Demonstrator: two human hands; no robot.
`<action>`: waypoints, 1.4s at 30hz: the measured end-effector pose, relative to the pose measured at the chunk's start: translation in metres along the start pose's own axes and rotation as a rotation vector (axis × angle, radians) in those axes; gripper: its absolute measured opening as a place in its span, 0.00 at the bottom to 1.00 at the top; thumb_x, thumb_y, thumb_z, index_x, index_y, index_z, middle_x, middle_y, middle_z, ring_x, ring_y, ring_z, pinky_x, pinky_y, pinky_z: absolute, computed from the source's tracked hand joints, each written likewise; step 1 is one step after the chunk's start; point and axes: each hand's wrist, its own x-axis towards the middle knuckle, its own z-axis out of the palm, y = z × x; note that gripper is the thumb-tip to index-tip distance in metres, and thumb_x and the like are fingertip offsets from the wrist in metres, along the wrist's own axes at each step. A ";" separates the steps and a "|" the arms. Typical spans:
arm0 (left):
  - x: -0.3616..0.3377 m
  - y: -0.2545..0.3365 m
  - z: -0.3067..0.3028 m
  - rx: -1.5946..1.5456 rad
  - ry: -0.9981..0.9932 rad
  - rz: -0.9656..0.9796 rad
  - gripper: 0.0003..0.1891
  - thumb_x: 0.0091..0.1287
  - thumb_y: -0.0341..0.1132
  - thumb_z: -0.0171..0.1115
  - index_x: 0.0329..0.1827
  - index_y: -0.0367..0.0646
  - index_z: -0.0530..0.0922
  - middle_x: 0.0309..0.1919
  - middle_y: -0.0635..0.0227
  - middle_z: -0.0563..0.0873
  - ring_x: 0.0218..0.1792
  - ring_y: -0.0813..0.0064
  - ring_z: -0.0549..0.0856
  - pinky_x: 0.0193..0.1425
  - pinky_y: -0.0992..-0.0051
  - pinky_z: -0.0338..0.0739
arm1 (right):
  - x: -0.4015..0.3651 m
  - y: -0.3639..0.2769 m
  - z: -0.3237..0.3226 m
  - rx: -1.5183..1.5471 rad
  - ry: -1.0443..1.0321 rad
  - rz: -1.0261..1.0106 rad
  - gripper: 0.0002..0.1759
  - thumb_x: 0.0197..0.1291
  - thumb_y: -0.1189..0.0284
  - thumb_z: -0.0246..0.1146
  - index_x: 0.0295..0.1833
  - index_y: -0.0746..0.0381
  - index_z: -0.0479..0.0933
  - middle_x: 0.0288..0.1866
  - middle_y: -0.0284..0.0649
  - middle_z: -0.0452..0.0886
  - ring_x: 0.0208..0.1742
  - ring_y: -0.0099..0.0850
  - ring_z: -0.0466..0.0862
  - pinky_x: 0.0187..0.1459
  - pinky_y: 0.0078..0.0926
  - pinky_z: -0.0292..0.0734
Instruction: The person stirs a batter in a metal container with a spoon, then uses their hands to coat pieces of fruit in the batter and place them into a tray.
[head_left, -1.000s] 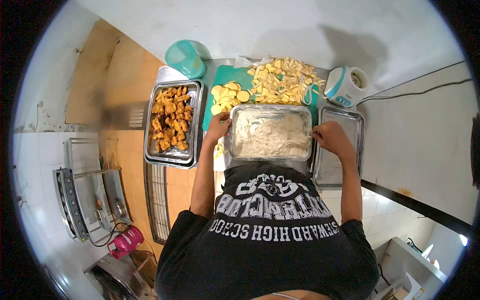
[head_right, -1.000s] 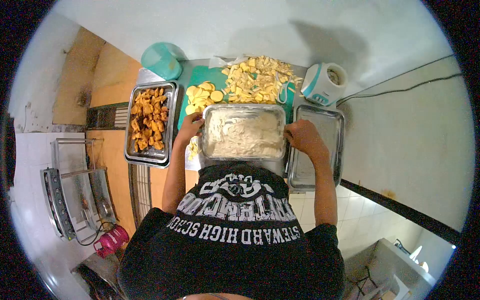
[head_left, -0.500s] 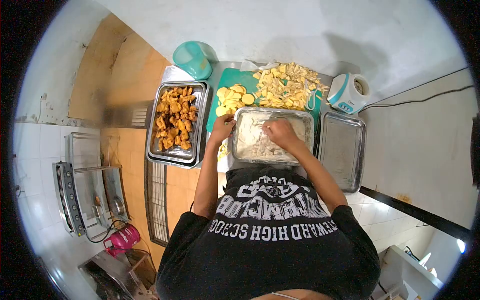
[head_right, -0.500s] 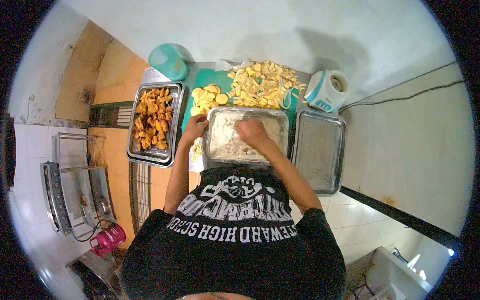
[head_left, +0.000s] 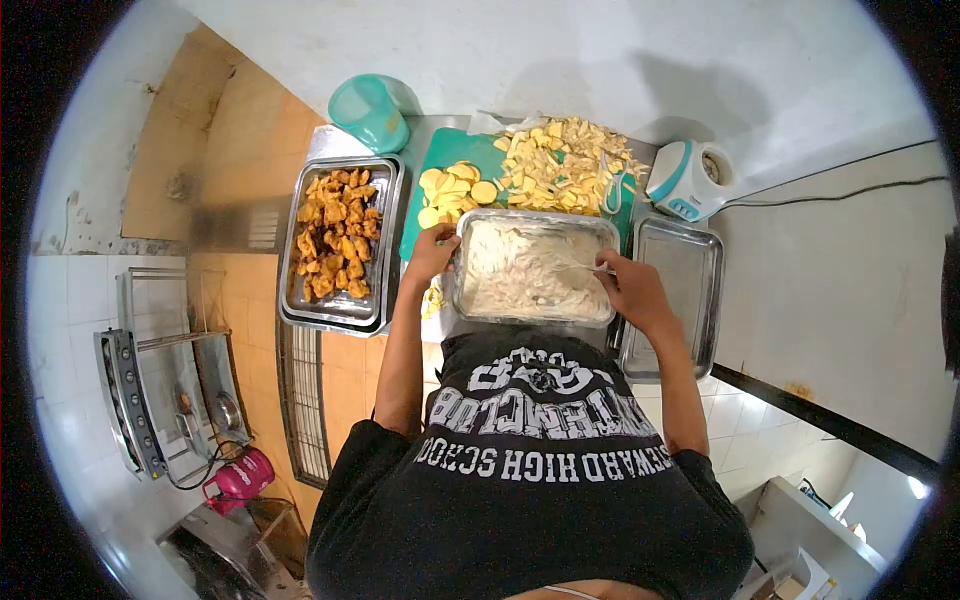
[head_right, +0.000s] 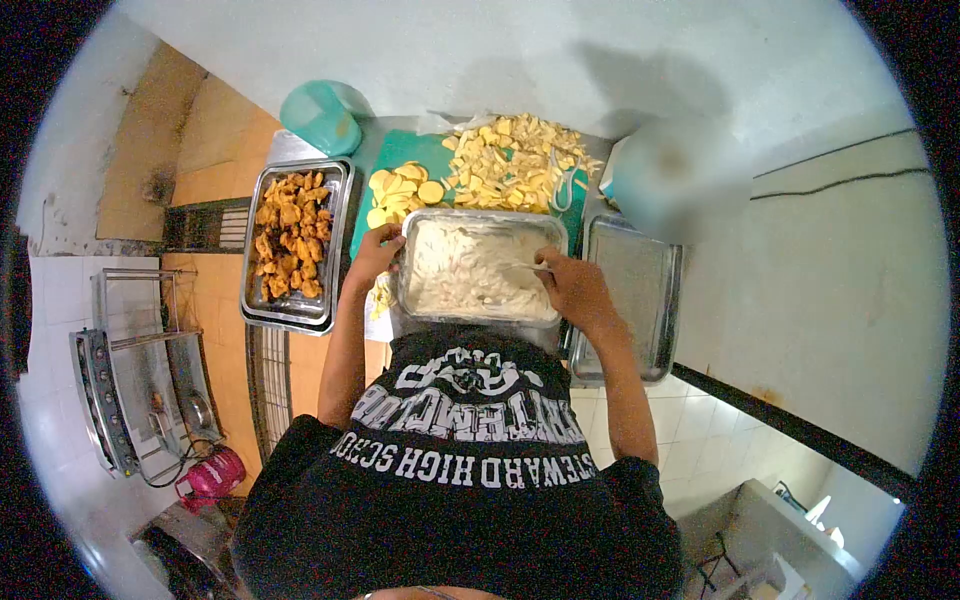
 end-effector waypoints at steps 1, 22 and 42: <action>-0.002 0.002 0.001 -0.007 0.008 0.000 0.17 0.68 0.34 0.63 0.56 0.36 0.79 0.47 0.65 0.85 0.37 0.77 0.83 0.26 0.78 0.78 | -0.003 -0.001 0.004 0.003 -0.002 0.004 0.12 0.62 0.69 0.65 0.47 0.60 0.74 0.30 0.47 0.84 0.33 0.50 0.84 0.33 0.42 0.76; -0.005 0.007 0.002 0.034 0.018 -0.011 0.17 0.69 0.36 0.63 0.56 0.36 0.79 0.45 0.67 0.85 0.37 0.78 0.82 0.30 0.77 0.79 | -0.056 0.023 -0.009 0.016 -0.145 0.345 0.17 0.60 0.65 0.66 0.50 0.59 0.70 0.48 0.47 0.83 0.48 0.51 0.83 0.51 0.48 0.76; -0.021 0.022 0.013 0.714 0.405 0.494 0.19 0.66 0.34 0.66 0.58 0.39 0.77 0.45 0.61 0.85 0.39 0.72 0.85 0.34 0.71 0.80 | -0.008 -0.034 0.057 1.907 -0.228 -0.060 0.17 0.76 0.56 0.50 0.34 0.53 0.62 0.27 0.32 0.67 0.33 0.28 0.71 0.41 0.29 0.70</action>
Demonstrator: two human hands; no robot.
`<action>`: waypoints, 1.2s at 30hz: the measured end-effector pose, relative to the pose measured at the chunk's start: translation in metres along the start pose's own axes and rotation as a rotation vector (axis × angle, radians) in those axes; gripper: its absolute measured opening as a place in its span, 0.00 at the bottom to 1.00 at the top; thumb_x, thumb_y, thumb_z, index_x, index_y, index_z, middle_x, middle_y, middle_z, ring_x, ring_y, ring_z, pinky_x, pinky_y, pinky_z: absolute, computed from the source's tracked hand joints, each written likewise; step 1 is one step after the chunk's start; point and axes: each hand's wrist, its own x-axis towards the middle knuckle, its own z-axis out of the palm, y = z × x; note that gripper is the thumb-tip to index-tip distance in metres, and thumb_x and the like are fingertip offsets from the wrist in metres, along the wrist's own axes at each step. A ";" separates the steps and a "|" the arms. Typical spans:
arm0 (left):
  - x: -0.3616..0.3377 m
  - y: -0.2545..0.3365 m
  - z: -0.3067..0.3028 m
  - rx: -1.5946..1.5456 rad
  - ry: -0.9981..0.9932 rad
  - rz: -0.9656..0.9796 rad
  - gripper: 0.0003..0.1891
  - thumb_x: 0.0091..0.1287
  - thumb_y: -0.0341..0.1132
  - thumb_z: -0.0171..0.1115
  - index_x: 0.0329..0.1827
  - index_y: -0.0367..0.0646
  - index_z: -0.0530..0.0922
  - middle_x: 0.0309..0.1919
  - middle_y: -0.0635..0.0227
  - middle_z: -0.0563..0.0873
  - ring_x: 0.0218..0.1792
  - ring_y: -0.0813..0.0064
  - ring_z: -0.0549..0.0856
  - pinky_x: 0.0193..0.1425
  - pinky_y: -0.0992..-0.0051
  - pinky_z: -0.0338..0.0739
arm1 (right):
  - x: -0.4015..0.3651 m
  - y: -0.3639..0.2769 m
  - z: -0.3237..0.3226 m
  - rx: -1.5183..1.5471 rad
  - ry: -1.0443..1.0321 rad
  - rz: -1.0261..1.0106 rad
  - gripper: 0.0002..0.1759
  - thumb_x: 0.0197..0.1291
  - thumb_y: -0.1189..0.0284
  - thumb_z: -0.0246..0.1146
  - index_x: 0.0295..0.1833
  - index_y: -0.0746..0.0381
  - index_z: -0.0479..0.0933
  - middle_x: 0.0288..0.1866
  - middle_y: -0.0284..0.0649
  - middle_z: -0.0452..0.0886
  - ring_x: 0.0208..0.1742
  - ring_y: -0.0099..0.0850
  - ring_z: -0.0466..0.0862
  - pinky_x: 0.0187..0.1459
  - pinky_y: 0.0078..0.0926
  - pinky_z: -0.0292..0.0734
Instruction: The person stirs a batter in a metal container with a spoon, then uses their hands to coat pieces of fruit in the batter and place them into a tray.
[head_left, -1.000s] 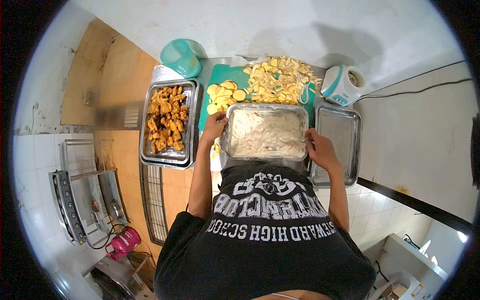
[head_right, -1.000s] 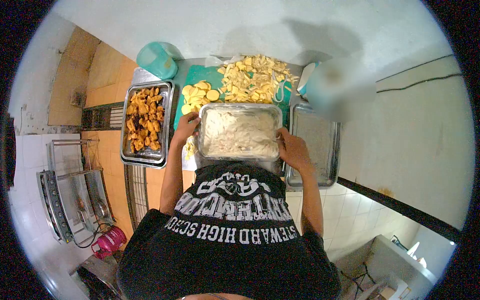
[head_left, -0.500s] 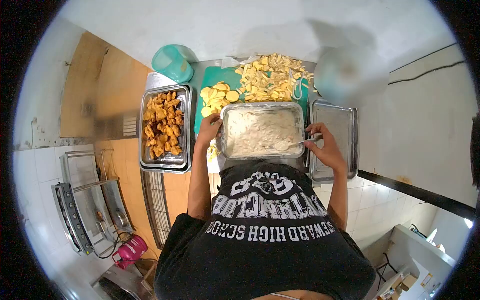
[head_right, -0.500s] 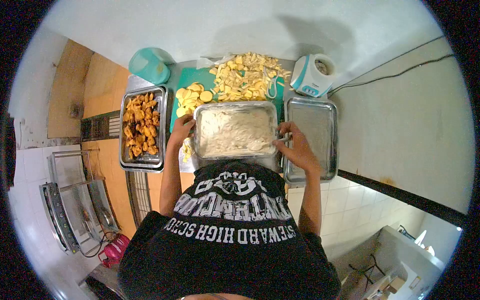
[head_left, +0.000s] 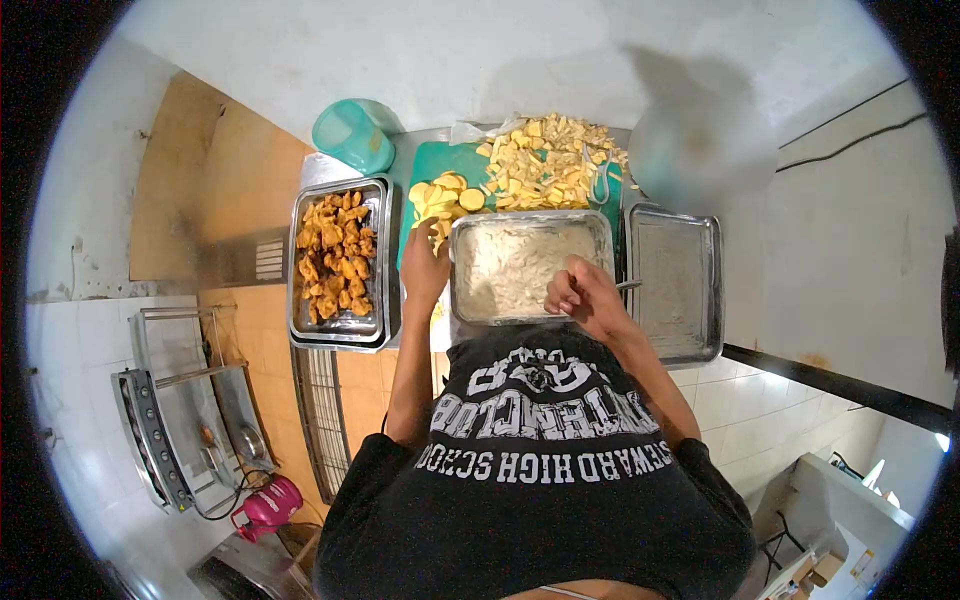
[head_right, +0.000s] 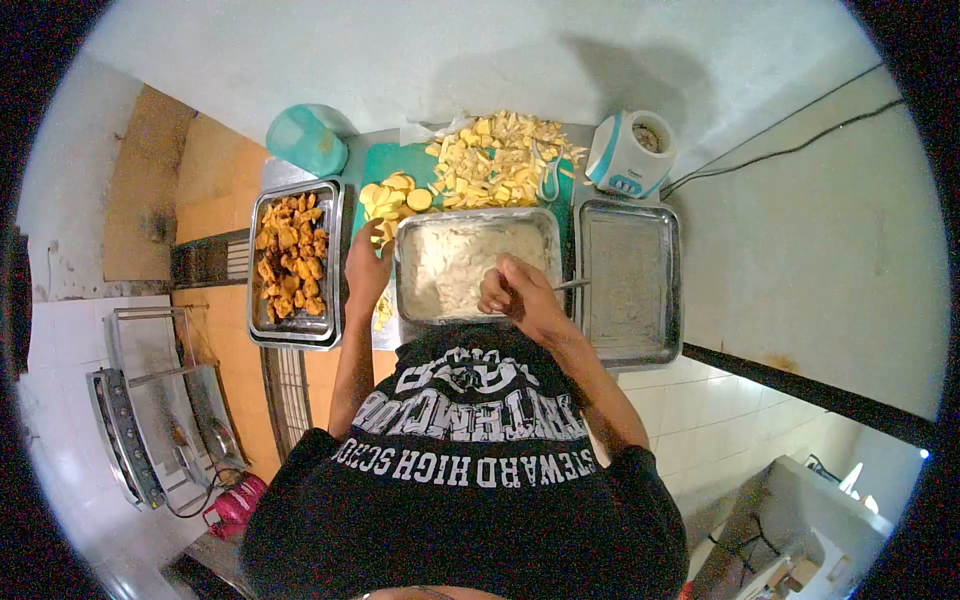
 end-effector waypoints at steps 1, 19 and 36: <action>0.003 0.014 -0.009 -0.151 0.040 0.019 0.19 0.66 0.33 0.66 0.59 0.40 0.76 0.45 0.60 0.84 0.40 0.70 0.85 0.36 0.71 0.80 | 0.007 0.001 0.000 -0.052 0.006 0.010 0.19 0.78 0.55 0.46 0.34 0.54 0.62 0.26 0.33 0.67 0.32 0.28 0.72 0.41 0.29 0.70; 0.016 0.153 -0.049 -1.171 -0.058 0.115 0.13 0.75 0.29 0.55 0.59 0.34 0.75 0.48 0.66 0.81 0.53 0.76 0.79 0.62 0.74 0.71 | 0.085 -0.038 0.025 -0.595 0.294 -0.370 0.10 0.73 0.70 0.57 0.42 0.67 0.78 0.33 0.37 0.83 0.34 0.24 0.82 0.35 0.24 0.76; 0.021 0.185 -0.029 -1.511 -0.257 0.185 0.30 0.79 0.48 0.45 0.74 0.34 0.61 0.70 0.54 0.70 0.72 0.62 0.68 0.76 0.64 0.60 | 0.071 -0.067 0.014 -0.446 0.676 -0.620 0.04 0.62 0.78 0.66 0.36 0.67 0.84 0.34 0.39 0.87 0.36 0.25 0.85 0.41 0.22 0.81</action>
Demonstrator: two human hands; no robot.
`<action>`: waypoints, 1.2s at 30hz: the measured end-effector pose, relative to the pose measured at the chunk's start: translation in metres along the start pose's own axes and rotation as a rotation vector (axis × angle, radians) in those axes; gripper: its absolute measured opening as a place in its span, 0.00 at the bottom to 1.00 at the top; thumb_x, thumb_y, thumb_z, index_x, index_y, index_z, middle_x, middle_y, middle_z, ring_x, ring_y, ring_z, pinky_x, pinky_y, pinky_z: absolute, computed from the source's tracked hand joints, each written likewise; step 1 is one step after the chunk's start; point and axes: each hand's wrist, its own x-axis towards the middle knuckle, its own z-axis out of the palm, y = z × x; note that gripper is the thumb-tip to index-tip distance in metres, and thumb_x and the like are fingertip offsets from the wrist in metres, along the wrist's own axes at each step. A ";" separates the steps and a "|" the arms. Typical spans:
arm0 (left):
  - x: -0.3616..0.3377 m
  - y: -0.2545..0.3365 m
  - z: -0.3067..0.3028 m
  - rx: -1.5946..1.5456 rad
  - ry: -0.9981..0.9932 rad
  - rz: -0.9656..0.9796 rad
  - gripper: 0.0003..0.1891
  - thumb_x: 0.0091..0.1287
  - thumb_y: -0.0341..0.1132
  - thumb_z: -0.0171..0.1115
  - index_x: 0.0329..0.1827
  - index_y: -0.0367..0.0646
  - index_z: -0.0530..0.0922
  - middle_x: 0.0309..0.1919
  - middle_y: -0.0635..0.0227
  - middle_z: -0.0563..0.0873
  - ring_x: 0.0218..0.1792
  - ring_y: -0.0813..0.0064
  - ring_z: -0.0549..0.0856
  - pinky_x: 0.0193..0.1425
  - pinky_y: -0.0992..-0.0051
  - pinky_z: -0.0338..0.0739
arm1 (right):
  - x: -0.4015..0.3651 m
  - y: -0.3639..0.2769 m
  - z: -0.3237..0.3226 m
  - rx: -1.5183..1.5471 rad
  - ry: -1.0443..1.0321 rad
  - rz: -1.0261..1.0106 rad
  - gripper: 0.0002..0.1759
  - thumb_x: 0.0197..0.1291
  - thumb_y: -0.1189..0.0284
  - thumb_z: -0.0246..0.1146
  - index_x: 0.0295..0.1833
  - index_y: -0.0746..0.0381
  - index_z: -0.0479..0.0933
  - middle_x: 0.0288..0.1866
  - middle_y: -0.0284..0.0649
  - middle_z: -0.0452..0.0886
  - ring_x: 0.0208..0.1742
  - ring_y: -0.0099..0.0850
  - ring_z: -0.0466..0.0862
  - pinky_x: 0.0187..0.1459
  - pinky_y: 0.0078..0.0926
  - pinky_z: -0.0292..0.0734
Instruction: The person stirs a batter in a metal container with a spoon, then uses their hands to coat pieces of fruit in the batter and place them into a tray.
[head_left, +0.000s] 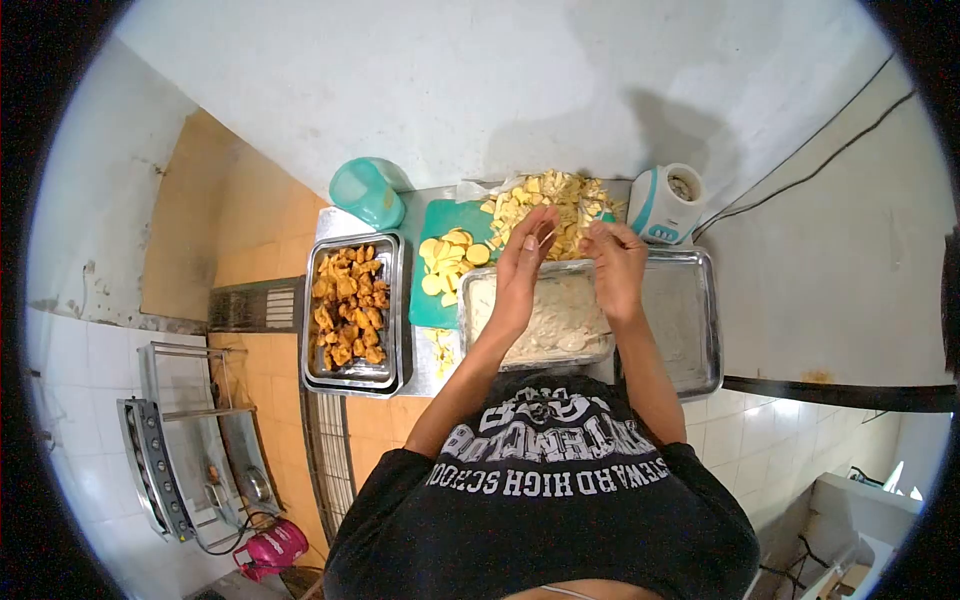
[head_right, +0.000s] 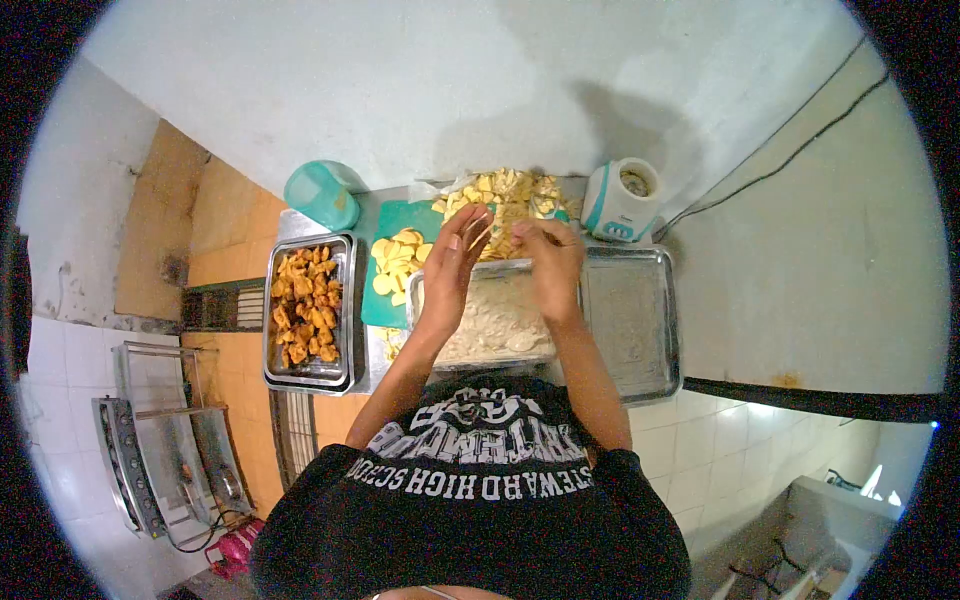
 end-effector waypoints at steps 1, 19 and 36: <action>0.000 0.000 0.001 -0.005 -0.005 -0.002 0.30 0.79 0.48 0.45 0.74 0.34 0.61 0.70 0.54 0.70 0.72 0.62 0.68 0.76 0.64 0.60 | 0.007 0.002 -0.013 0.065 0.021 0.051 0.03 0.60 0.79 0.67 0.38 0.68 0.83 0.36 0.40 0.86 0.35 0.26 0.84 0.41 0.23 0.82; -0.015 -0.013 -0.028 0.106 0.176 -0.121 0.27 0.80 0.46 0.47 0.73 0.35 0.64 0.65 0.56 0.74 0.65 0.62 0.76 0.70 0.65 0.71 | 0.048 0.007 -0.120 0.068 0.385 -0.121 0.11 0.64 0.72 0.68 0.46 0.68 0.81 0.39 0.42 0.86 0.36 0.29 0.87 0.31 0.27 0.86; 0.005 -0.025 0.017 0.350 -0.141 -0.078 0.20 0.78 0.34 0.48 0.69 0.34 0.69 0.64 0.59 0.77 0.65 0.69 0.74 0.72 0.70 0.64 | -0.021 0.013 -0.032 0.930 -0.347 0.332 0.24 0.71 0.56 0.54 0.56 0.67 0.72 0.49 0.43 0.78 0.55 0.39 0.77 0.64 0.39 0.69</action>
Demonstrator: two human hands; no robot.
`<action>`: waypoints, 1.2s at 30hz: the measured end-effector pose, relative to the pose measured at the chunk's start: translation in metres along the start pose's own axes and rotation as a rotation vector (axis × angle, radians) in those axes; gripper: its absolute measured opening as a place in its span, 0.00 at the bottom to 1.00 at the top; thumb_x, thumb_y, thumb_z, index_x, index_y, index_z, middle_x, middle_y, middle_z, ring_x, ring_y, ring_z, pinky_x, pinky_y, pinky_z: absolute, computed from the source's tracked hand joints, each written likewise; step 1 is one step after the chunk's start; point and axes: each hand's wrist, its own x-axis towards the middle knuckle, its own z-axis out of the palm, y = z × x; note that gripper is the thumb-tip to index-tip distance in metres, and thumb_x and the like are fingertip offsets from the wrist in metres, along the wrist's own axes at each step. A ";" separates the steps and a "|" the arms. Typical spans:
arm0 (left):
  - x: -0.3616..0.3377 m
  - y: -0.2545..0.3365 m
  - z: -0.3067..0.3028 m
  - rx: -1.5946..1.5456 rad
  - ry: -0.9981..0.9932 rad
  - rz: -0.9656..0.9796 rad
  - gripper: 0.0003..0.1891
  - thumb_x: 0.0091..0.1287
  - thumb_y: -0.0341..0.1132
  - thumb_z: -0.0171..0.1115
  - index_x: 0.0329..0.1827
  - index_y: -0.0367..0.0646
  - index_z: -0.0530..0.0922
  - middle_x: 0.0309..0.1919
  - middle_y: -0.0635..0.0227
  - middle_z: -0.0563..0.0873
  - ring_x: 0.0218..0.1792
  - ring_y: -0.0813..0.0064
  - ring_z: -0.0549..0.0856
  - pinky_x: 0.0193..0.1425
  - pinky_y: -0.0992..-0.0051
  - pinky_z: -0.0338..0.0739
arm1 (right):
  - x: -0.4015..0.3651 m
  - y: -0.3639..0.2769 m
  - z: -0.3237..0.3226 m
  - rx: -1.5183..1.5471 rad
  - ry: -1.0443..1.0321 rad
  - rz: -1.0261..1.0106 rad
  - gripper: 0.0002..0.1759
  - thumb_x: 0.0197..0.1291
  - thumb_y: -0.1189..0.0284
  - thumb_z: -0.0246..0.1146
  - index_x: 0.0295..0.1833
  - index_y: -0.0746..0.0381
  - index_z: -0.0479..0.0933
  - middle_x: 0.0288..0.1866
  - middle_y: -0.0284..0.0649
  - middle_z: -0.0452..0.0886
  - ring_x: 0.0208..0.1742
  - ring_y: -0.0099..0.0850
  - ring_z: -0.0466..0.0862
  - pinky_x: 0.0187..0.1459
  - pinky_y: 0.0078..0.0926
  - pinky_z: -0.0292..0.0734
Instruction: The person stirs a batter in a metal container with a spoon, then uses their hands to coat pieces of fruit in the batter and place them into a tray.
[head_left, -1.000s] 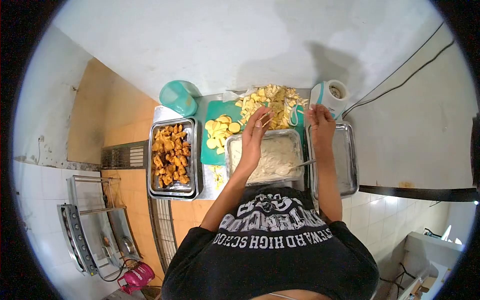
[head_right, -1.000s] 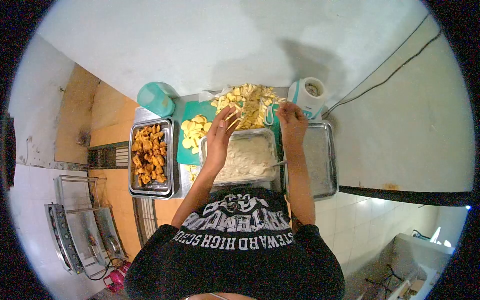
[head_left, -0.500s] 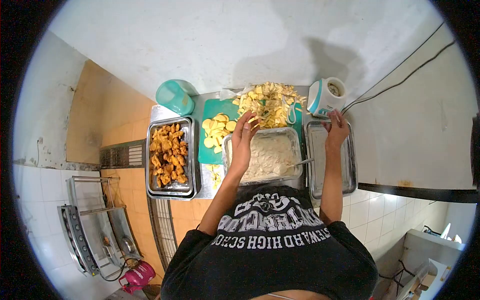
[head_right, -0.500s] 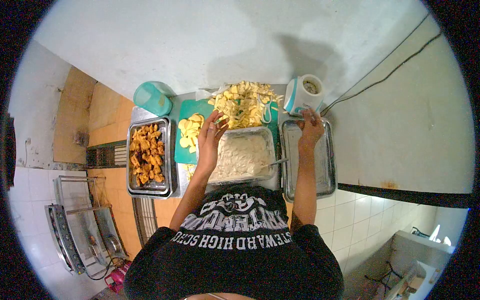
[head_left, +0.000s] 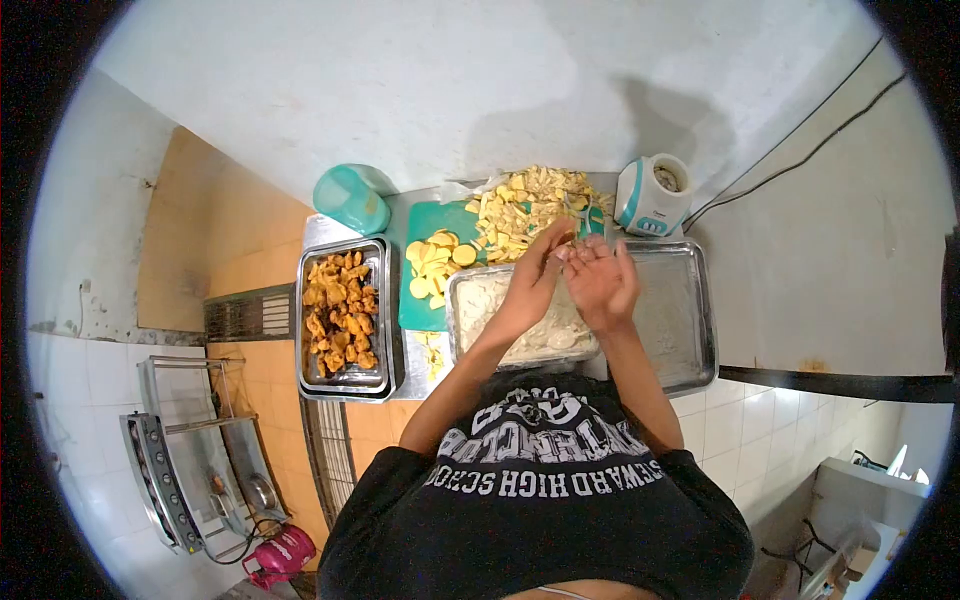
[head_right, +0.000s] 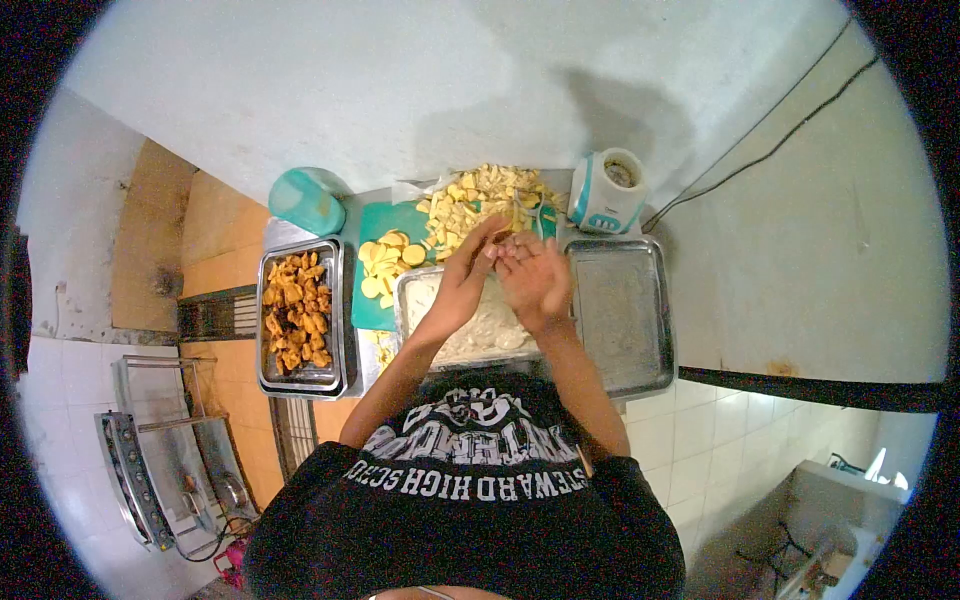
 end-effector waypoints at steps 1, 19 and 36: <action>-0.001 0.009 -0.002 0.029 -0.073 0.003 0.22 0.79 0.36 0.47 0.70 0.34 0.67 0.63 0.58 0.77 0.65 0.69 0.74 0.72 0.70 0.63 | 0.001 0.005 0.006 0.002 -0.001 0.000 0.24 0.71 0.56 0.54 0.56 0.67 0.72 0.49 0.43 0.78 0.55 0.39 0.77 0.64 0.39 0.69; -0.016 0.021 -0.016 -0.167 0.388 -0.126 0.22 0.79 0.46 0.40 0.56 0.34 0.73 0.51 0.55 0.81 0.53 0.64 0.82 0.58 0.66 0.78 | -0.023 0.075 0.046 -1.201 -0.305 -0.051 0.41 0.77 0.50 0.39 0.81 0.68 0.38 0.84 0.47 0.37 0.84 0.40 0.37 0.79 0.37 0.30; -0.087 0.033 -0.054 -0.167 -0.303 -0.044 0.27 0.76 0.44 0.50 0.71 0.35 0.67 0.63 0.48 0.75 0.66 0.62 0.73 0.75 0.61 0.60 | 0.056 -0.015 0.027 -1.189 0.025 -0.452 0.42 0.75 0.41 0.31 0.81 0.62 0.47 0.83 0.46 0.45 0.83 0.36 0.46 0.80 0.37 0.36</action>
